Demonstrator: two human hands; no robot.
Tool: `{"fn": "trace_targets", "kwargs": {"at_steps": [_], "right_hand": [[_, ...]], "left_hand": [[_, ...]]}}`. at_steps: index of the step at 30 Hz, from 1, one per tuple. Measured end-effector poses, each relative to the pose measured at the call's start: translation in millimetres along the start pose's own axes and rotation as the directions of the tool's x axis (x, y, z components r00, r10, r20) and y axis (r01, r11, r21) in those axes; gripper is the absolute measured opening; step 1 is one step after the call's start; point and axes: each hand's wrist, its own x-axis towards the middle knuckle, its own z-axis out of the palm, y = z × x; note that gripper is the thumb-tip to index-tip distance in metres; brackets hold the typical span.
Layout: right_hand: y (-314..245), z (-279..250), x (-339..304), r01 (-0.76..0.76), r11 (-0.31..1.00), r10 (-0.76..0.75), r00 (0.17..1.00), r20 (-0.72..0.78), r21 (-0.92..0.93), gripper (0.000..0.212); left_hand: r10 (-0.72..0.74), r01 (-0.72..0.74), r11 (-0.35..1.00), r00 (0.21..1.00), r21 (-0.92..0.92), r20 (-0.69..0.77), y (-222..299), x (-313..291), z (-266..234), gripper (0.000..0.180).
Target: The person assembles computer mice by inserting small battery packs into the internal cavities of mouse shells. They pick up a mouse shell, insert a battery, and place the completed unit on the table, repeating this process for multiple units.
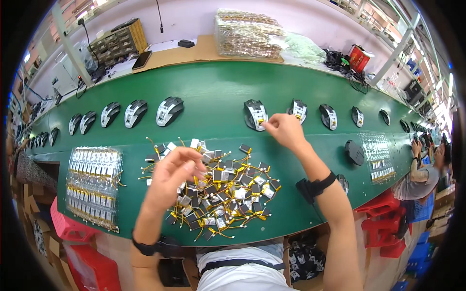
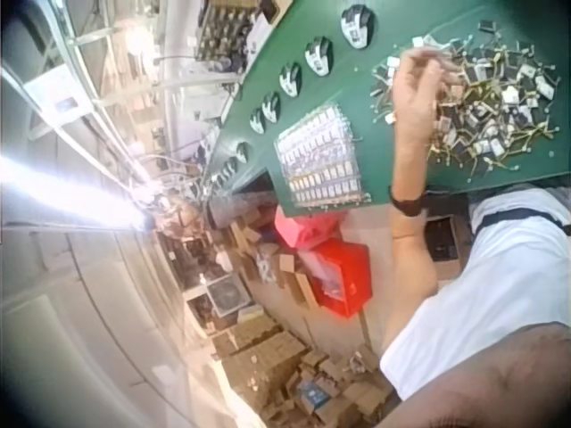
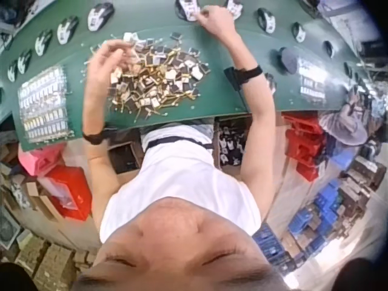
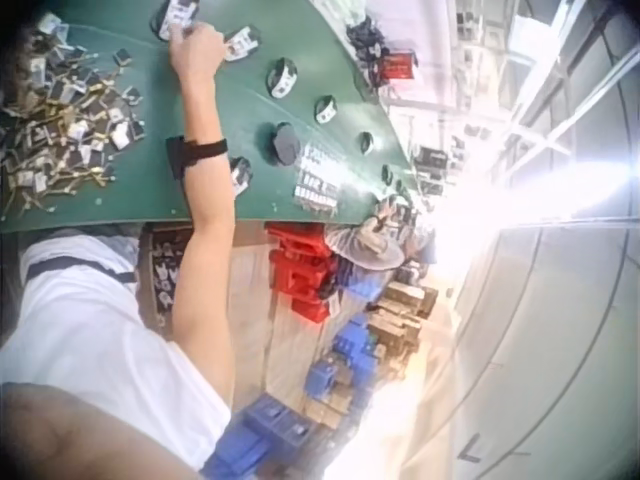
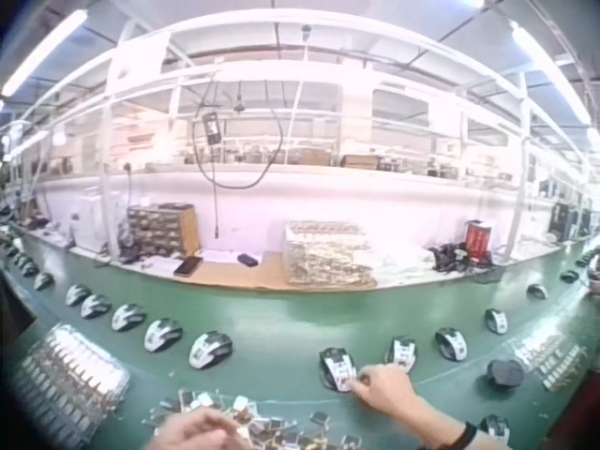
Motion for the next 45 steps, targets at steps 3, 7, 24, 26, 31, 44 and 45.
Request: {"fn": "trace_targets", "kwargs": {"at_steps": [3,7,24,26,31,44,45], "right_hand": [[-16.4,-6.4,-22.9,0.306,0.925,-0.342,0.929,0.143,0.227,0.012],[-31.2,0.7,-42.5,0.507,0.843,-0.534,0.828,0.172,0.180,0.014],[-86.3,37.4,-34.2,0.170,0.862,-0.269,0.952,0.148,0.477,0.018],[-83.3,35.4,-35.0,0.066,0.736,-0.160,0.984,0.079,0.673,0.014],[-97.1,34.4,-42.1,-0.215,0.146,-0.102,0.968,0.231,0.966,0.020],[-85.6,4.8,-82.1,-0.377,0.099,-0.167,0.906,0.389,0.921,0.022],[-84.7,8.7,-84.2,-0.403,0.083,-0.159,0.897,0.412,0.911,0.024]], "left_hand": [[0.120,-0.104,0.928,0.993,0.359,-0.021,26.2,53.0,-30.8,0.027],[0.054,0.095,0.600,0.986,0.794,-0.158,-26.3,171.5,-87.9,0.046],[-0.030,0.466,0.111,0.885,0.878,-0.466,-73.3,188.3,-93.3,0.088],[0.057,0.410,0.107,0.907,0.906,-0.417,-69.7,180.6,-86.8,0.086],[-0.099,0.361,0.827,0.849,0.432,-0.519,-41.6,154.6,-99.5,0.076],[-0.319,0.006,0.758,0.876,-0.652,-0.362,-29.9,12.8,19.9,0.035],[-0.238,-0.033,0.750,0.918,-0.661,-0.316,-40.3,5.0,11.8,0.025]]}}
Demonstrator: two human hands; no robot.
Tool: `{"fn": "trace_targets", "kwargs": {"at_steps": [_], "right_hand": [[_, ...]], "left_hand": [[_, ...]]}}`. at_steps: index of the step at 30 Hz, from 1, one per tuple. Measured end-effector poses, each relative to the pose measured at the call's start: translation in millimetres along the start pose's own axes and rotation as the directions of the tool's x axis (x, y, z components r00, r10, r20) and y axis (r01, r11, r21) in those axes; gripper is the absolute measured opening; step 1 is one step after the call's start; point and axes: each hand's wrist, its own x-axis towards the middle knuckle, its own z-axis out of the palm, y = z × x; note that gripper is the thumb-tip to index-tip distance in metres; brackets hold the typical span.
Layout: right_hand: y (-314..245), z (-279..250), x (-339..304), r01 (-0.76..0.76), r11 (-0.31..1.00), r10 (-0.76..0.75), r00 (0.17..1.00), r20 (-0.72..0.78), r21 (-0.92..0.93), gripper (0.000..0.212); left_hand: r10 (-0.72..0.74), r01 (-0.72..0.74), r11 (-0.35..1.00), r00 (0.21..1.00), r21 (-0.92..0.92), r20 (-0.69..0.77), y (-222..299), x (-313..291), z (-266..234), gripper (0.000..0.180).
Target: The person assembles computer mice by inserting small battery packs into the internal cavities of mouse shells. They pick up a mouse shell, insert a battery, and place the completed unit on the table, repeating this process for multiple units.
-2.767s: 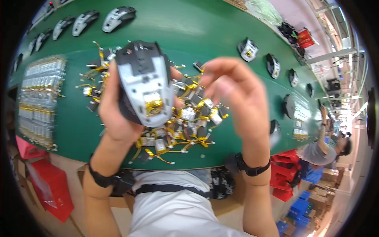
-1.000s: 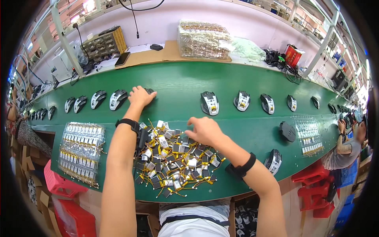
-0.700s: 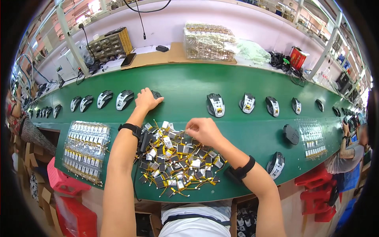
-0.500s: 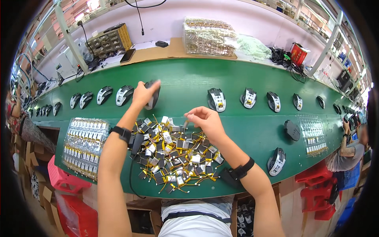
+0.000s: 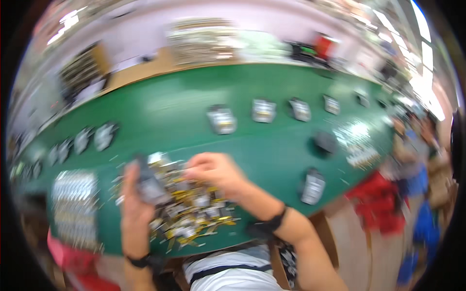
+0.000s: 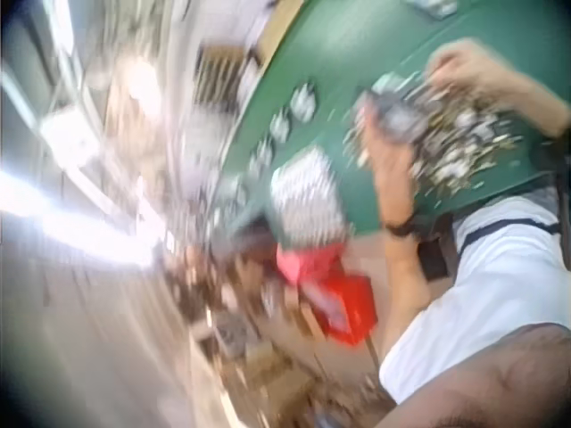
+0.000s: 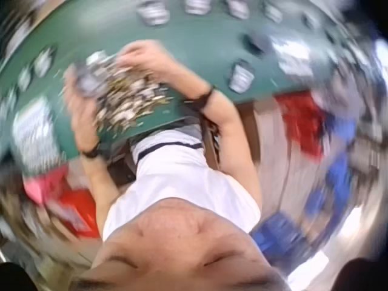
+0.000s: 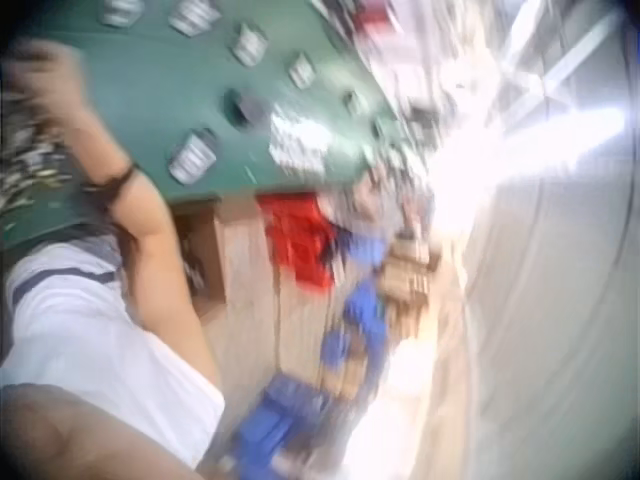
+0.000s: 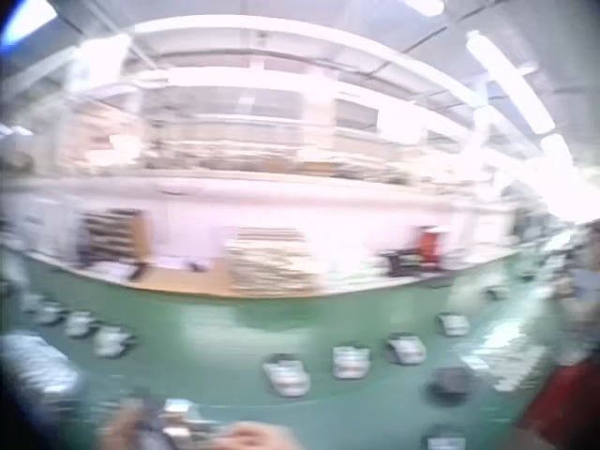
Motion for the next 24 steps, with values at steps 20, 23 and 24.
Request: {"fn": "trace_targets", "kwargs": {"at_steps": [20,23,24], "right_hand": [[22.8,12.2,-7.3,0.392,0.822,-0.467,0.879,-0.095,-0.413,0.013],[31.4,8.1,-0.6,0.446,0.786,-0.537,0.835,-0.117,-0.428,0.010],[34.5,7.2,0.1,0.471,0.752,-0.571,0.814,-0.100,-0.461,0.011]], "left_hand": [[-0.196,0.182,0.976,0.973,0.117,0.125,-17.6,-21.9,1.2,0.071],[-0.237,0.227,0.971,0.954,0.073,0.185,-19.1,-21.5,-1.4,0.072],[-0.238,0.227,0.971,0.954,0.078,0.183,-19.2,-22.1,-1.9,0.072]]}}
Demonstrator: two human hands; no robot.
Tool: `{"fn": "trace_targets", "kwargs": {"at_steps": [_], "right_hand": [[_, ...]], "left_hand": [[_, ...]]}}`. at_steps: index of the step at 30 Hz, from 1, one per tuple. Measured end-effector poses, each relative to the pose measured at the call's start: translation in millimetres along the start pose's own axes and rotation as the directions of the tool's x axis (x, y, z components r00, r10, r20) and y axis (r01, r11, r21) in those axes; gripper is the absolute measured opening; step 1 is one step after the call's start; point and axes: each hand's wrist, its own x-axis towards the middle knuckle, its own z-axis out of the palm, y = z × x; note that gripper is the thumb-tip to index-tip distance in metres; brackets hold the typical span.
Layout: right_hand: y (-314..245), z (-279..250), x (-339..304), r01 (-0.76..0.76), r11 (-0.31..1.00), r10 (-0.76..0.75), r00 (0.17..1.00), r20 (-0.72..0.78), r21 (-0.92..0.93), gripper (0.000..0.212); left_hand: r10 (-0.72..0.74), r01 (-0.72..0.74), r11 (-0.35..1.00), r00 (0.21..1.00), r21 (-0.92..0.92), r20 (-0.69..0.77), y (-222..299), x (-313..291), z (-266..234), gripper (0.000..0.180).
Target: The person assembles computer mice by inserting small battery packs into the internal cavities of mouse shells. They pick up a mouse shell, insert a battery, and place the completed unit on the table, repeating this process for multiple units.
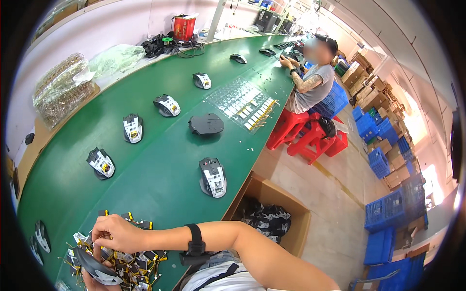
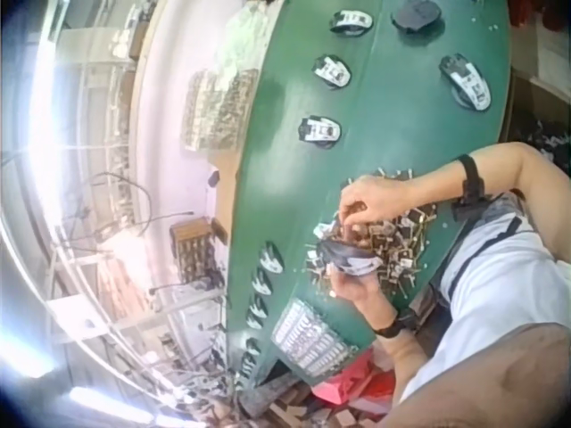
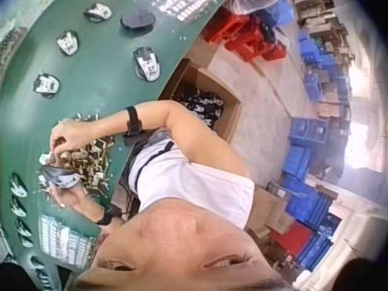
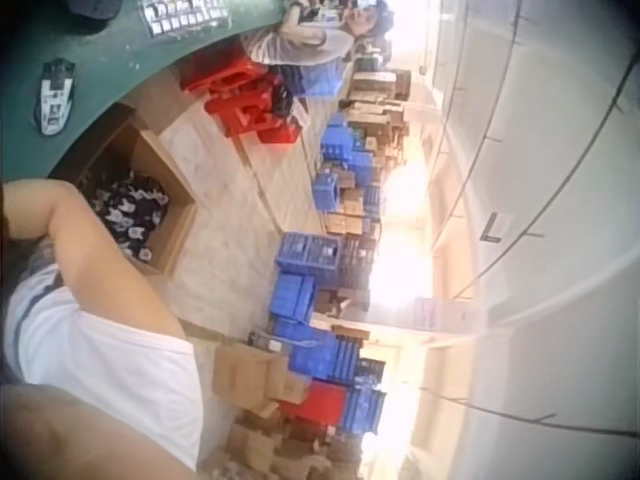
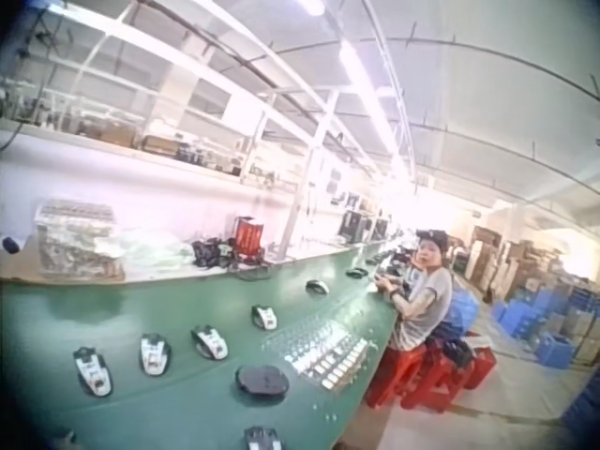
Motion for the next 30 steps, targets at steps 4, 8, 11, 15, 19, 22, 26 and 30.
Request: {"fn": "trace_targets", "kwargs": {"at_steps": [4,8,11,15,19,22,26,30], "right_hand": [[1.8,-1.4,1.7,0.002,1.000,-0.003,0.999,0.047,0.029,0.011],[-3.2,-4.4,0.6,-0.165,0.979,0.157,0.985,0.073,0.124,0.012],[-4.9,-6.6,3.8,-0.226,0.960,0.217,0.974,0.067,0.163,0.014],[-3.7,-9.4,4.7,-0.288,0.940,0.266,0.954,0.137,0.185,0.016],[-0.3,-13.5,2.8,-0.377,0.868,0.321,0.923,0.213,0.324,0.017],[-7.3,-18.0,5.1,-0.474,0.742,0.364,0.879,0.308,0.474,0.017],[3.4,-5.1,8.2,-0.405,0.785,0.342,0.914,0.217,0.468,0.016],[-19.1,-17.4,4.8,-0.509,0.813,0.466,0.860,0.206,0.282,0.018]], "left_hand": [[0.005,-0.005,1.000,1.000,0.009,0.023,3.6,-0.9,3.9,0.073],[0.105,-0.100,0.973,0.994,0.210,-0.010,0.6,-6.2,12.4,0.074],[0.098,-0.086,0.968,0.994,0.237,-0.041,0.0,-6.9,5.8,0.074],[0.078,-0.073,0.967,0.997,0.244,-0.009,2.6,-7.7,7.1,0.073],[0.133,-0.118,0.955,0.991,0.272,-0.036,-4.1,-7.6,1.8,0.063],[0.139,-0.165,0.958,0.983,0.234,0.123,-7.5,-0.6,-25.4,0.054],[0.161,-0.165,0.983,0.985,0.076,0.058,-11.4,-3.0,-19.3,0.049],[0.142,-0.157,0.975,0.985,-0.160,-0.100,-11.7,4.7,-19.3,0.045]]}}
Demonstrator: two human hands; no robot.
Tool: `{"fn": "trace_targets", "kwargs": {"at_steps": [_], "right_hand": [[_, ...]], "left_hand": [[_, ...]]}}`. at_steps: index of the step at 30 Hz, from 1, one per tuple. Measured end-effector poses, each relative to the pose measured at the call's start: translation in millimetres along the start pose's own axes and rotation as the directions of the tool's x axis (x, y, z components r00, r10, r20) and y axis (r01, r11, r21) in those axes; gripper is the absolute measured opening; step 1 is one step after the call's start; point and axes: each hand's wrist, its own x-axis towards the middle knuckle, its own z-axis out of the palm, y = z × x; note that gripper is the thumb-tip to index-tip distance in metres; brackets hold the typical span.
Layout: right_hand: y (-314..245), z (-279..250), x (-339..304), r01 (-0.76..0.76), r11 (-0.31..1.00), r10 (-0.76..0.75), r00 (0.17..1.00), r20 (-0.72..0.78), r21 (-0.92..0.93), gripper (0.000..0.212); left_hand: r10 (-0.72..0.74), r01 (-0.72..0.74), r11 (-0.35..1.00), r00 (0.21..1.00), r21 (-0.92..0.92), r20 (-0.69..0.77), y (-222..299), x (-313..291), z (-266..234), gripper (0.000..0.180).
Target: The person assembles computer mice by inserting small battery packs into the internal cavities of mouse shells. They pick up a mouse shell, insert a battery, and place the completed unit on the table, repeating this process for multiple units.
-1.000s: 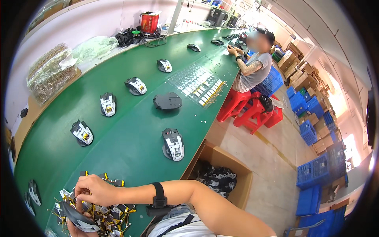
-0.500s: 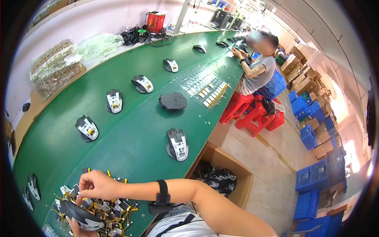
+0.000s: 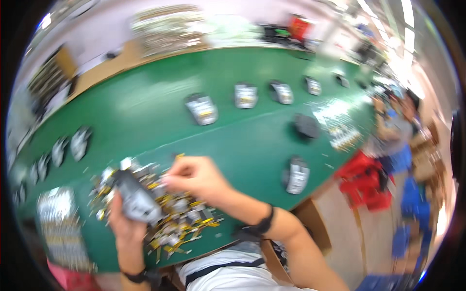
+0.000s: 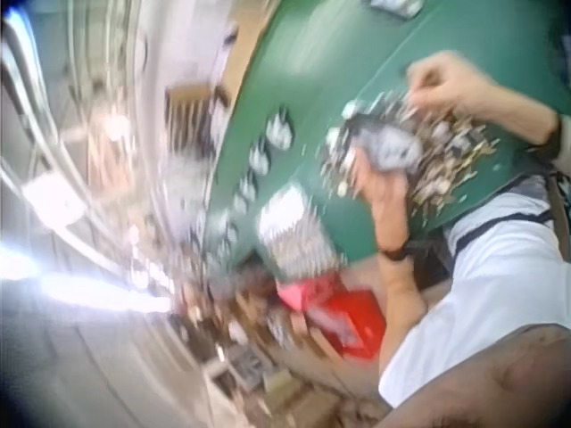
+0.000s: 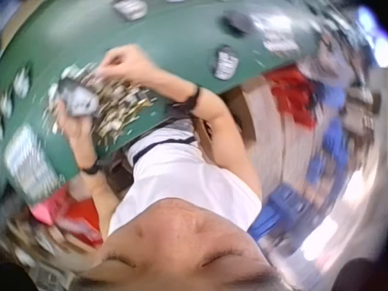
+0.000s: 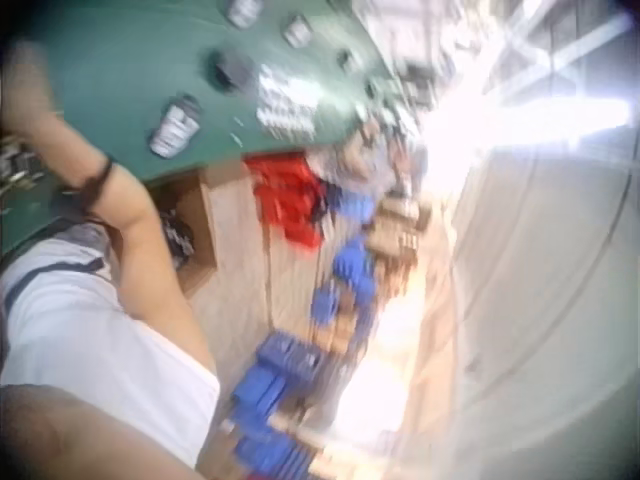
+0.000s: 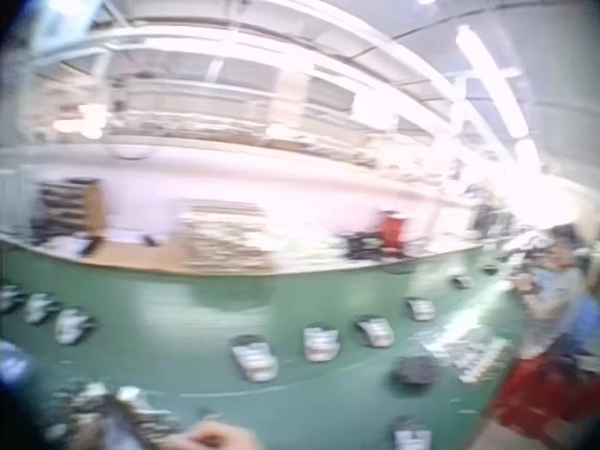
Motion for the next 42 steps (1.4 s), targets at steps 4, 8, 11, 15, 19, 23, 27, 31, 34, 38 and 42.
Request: {"fn": "trace_targets", "kwargs": {"at_steps": [4,8,11,15,19,23,27,31,34,38,42], "right_hand": [[-12.4,17.9,-10.4,-0.025,0.999,0.026,0.999,0.039,-0.024,0.016],[-15.3,31.9,-19.4,-0.040,0.994,0.054,0.988,0.144,-0.099,0.017],[-14.7,42.2,-26.0,0.079,0.953,-0.045,0.991,0.122,-0.292,0.014],[-22.0,52.1,-29.2,0.215,0.829,-0.189,0.976,0.103,-0.517,0.012],[-37.3,60.4,-28.2,0.323,0.714,-0.261,0.946,0.193,-0.621,0.010],[-40.9,64.1,-27.1,0.512,0.471,-0.398,0.850,0.345,-0.718,0.012],[-44.5,66.2,-21.3,0.661,0.091,-0.449,0.695,0.562,-0.745,0.021],[-56.4,65.3,-14.0,0.734,-0.046,-0.410,0.605,0.683,-0.678,0.024],[-56.1,60.6,-9.7,0.770,-0.141,-0.359,0.546,0.757,-0.622,0.021],[-58.7,60.4,-9.0,0.781,-0.140,-0.291,0.555,0.780,-0.608,0.018],[-62.0,62.4,-13.2,0.756,-0.124,-0.247,0.603,0.758,-0.642,0.017]], "left_hand": [[0.014,-0.007,0.995,0.998,-0.100,0.065,9.2,3.4,21.0,0.046],[0.054,-0.050,0.998,0.995,-0.049,0.087,15.8,-0.8,33.6,0.055],[0.067,-0.055,0.993,0.991,-0.102,0.119,16.0,-1.7,32.0,0.057],[0.032,-0.015,0.996,0.980,-0.086,0.198,19.3,-4.8,36.6,0.066],[0.026,-0.010,0.997,0.977,-0.080,0.213,19.5,-7.3,32.6,0.065],[0.010,-0.012,1.000,0.988,0.016,0.151,19.5,-7.1,38.1,0.063],[0.016,-0.028,0.997,0.983,0.066,0.184,18.8,-7.5,34.6,0.062],[0.004,-0.007,1.000,0.986,0.015,0.167,14.5,-8.9,33.1,0.059],[-0.024,0.012,0.998,0.978,0.055,0.208,15.5,-6.4,29.0,0.057],[-0.011,0.011,1.000,0.980,0.000,0.199,11.7,-6.3,29.6,0.052],[-0.013,0.013,1.000,0.988,0.003,0.153,10.4,-7.8,30.9,0.052]]}}
